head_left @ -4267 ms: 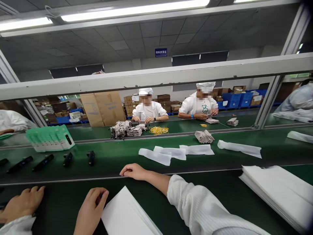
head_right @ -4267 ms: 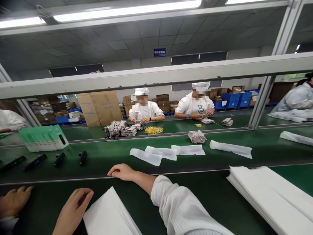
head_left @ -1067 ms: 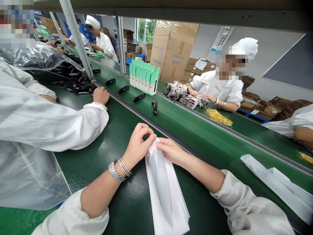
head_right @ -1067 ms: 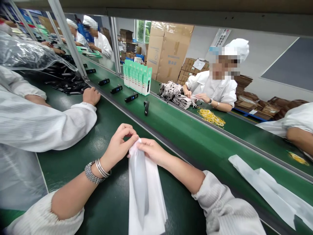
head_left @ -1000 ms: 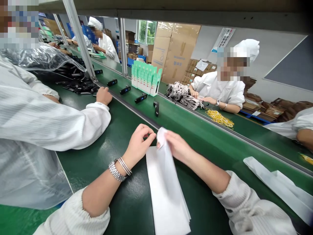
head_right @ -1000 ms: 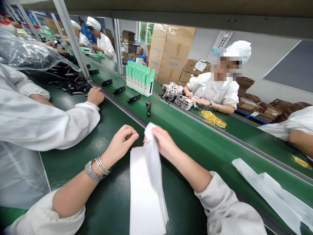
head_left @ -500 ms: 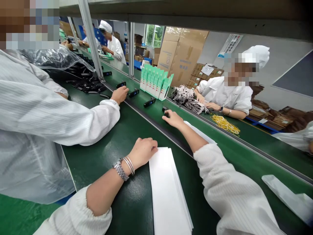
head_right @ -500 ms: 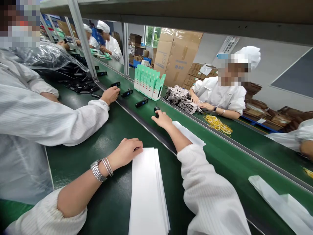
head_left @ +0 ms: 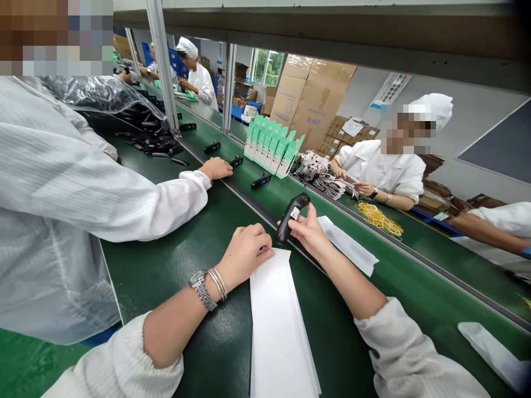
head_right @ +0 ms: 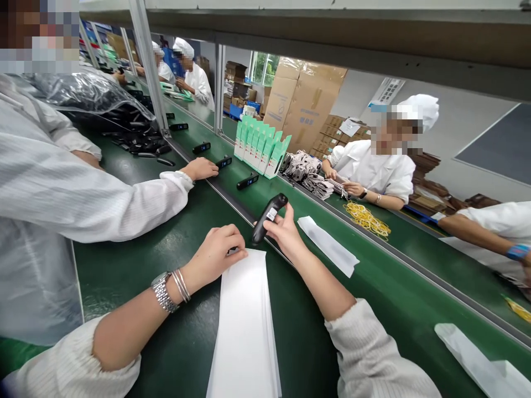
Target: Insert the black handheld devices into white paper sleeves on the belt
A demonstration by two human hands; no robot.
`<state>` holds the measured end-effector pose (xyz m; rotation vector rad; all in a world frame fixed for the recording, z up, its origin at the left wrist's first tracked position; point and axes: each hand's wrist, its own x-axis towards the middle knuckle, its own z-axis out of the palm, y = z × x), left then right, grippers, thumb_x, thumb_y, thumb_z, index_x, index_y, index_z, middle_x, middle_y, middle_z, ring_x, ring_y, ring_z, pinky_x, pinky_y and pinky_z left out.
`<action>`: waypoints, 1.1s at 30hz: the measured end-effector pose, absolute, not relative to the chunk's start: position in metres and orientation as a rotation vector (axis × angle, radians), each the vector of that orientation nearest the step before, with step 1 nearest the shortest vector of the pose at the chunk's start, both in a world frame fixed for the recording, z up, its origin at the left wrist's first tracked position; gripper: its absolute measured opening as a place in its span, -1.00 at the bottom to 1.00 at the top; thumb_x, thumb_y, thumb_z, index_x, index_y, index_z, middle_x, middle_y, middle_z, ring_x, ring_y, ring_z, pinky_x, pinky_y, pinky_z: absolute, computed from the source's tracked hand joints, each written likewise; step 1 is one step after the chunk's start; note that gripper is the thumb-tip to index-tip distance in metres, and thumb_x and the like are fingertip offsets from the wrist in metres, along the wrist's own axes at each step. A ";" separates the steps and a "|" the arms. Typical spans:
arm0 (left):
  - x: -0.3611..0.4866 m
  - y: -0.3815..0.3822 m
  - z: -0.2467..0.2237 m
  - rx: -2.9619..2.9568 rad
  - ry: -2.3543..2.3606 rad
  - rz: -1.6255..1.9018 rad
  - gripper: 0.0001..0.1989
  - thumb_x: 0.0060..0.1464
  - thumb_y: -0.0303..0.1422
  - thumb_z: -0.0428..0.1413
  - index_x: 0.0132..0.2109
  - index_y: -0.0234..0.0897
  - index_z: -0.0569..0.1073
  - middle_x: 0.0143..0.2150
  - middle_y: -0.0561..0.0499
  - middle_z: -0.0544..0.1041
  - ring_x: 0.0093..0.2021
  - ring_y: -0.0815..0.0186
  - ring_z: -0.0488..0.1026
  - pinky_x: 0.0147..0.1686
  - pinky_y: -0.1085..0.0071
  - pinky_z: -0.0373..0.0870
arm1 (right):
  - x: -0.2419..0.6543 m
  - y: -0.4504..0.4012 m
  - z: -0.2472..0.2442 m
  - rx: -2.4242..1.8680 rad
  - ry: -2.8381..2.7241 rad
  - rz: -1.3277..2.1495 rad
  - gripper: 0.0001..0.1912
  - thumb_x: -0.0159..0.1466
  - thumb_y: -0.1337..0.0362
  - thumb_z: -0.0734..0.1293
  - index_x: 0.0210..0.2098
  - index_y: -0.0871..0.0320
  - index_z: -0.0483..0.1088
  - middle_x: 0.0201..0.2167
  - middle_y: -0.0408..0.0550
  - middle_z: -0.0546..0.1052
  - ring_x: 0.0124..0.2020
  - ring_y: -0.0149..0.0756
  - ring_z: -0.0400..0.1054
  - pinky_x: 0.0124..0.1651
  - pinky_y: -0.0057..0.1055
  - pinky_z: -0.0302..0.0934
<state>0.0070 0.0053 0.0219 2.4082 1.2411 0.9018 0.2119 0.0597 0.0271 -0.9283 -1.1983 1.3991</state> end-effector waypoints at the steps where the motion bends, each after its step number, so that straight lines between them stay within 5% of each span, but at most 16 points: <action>1: 0.007 0.005 0.022 2.390 1.220 0.935 -0.87 0.15 -0.33 0.19 -0.35 -0.26 0.46 -0.23 0.06 0.43 -0.19 0.30 0.39 -0.10 0.29 0.17 | 0.211 0.049 0.029 -0.918 -1.205 1.419 0.00 0.04 0.24 0.52 0.25 -0.24 -0.16 -0.18 -0.22 0.49 -0.27 -0.24 0.53 -0.16 -0.20 0.41; 5: 0.009 0.001 0.029 2.302 1.070 1.063 -0.88 0.15 -0.40 0.18 -0.37 -0.27 0.45 -0.24 0.05 0.37 -0.21 0.33 0.37 -0.18 0.36 0.24 | 0.207 0.032 0.025 -0.902 -1.236 1.433 0.01 0.03 0.22 0.55 0.25 -0.29 -0.13 -0.11 -0.20 0.47 -0.26 -0.27 0.51 -0.17 -0.22 0.41; 9: 0.011 -0.005 0.038 2.158 0.991 1.262 -0.89 0.17 -0.44 0.11 -0.35 -0.27 0.45 -0.23 0.02 0.32 -0.18 0.32 0.34 -0.15 0.37 0.30 | 0.195 0.020 0.013 -0.881 -1.386 1.391 -0.51 0.20 0.01 0.43 0.07 -0.06 0.31 -0.05 -0.09 0.47 -0.09 -0.27 0.43 -0.07 -0.32 0.34; 15: 0.010 0.002 0.038 1.866 1.168 1.354 -0.88 0.16 -0.41 0.09 -0.37 -0.27 0.40 -0.26 0.02 0.34 -0.22 0.32 0.34 -0.22 0.39 0.32 | 0.175 -0.004 0.020 -0.835 -1.427 1.791 -0.60 0.17 -0.08 0.42 -0.26 0.14 0.42 -0.43 -0.09 0.51 -0.38 -0.27 0.42 -0.21 -0.30 0.30; 20: -0.002 0.014 0.029 1.989 1.396 1.014 -0.79 0.17 -0.25 0.09 -0.38 -0.26 0.41 -0.29 0.02 0.36 -0.29 0.30 0.34 -0.23 0.33 0.28 | 0.219 0.042 0.048 -1.107 -1.283 1.103 -0.70 0.30 -0.04 0.23 -0.27 0.07 0.29 -0.52 -0.18 0.42 -0.51 -0.33 0.28 -0.38 -0.38 0.21; 23: -0.007 0.016 0.025 2.112 1.496 0.655 -0.72 0.07 -0.11 0.17 -0.34 -0.25 0.42 -0.28 0.02 0.37 -0.26 0.23 0.36 -0.22 0.29 0.25 | 0.255 0.085 0.055 -1.481 -1.603 0.439 -0.76 0.31 0.08 0.17 -0.35 0.10 0.29 -0.48 -0.11 0.40 -0.40 -0.24 0.31 -0.29 -0.32 0.21; 25: -0.007 0.015 0.024 2.164 1.505 0.504 -0.68 -0.02 -0.07 0.23 -0.28 -0.23 0.45 -0.25 0.01 0.39 -0.20 0.18 0.38 -0.18 0.25 0.23 | 0.263 0.108 0.051 -1.624 -1.798 0.123 -0.83 0.25 0.19 0.22 -0.22 0.11 0.35 -0.33 -0.03 0.46 -0.26 -0.17 0.35 -0.17 -0.27 0.22; 29: -0.001 0.011 0.022 2.228 1.463 0.465 -0.86 0.07 -0.25 0.16 -0.28 -0.22 0.47 -0.20 0.02 0.43 -0.14 0.20 0.41 -0.12 0.25 0.18 | 0.234 0.140 0.032 -1.642 -2.120 0.206 -0.43 0.25 0.21 0.25 0.25 0.05 0.16 -0.10 0.03 0.46 -0.18 -0.17 0.40 -0.10 -0.24 0.27; 33: 0.004 0.008 0.021 2.310 1.368 0.564 -0.78 0.23 -0.39 -0.02 -0.36 -0.26 0.45 -0.26 0.04 0.45 -0.18 0.29 0.42 -0.17 0.31 0.15 | 0.196 0.171 0.018 -1.784 -2.187 0.306 -0.46 0.35 -0.03 0.14 0.28 -0.08 0.14 0.01 0.08 0.43 0.00 -0.01 0.38 0.05 -0.06 0.21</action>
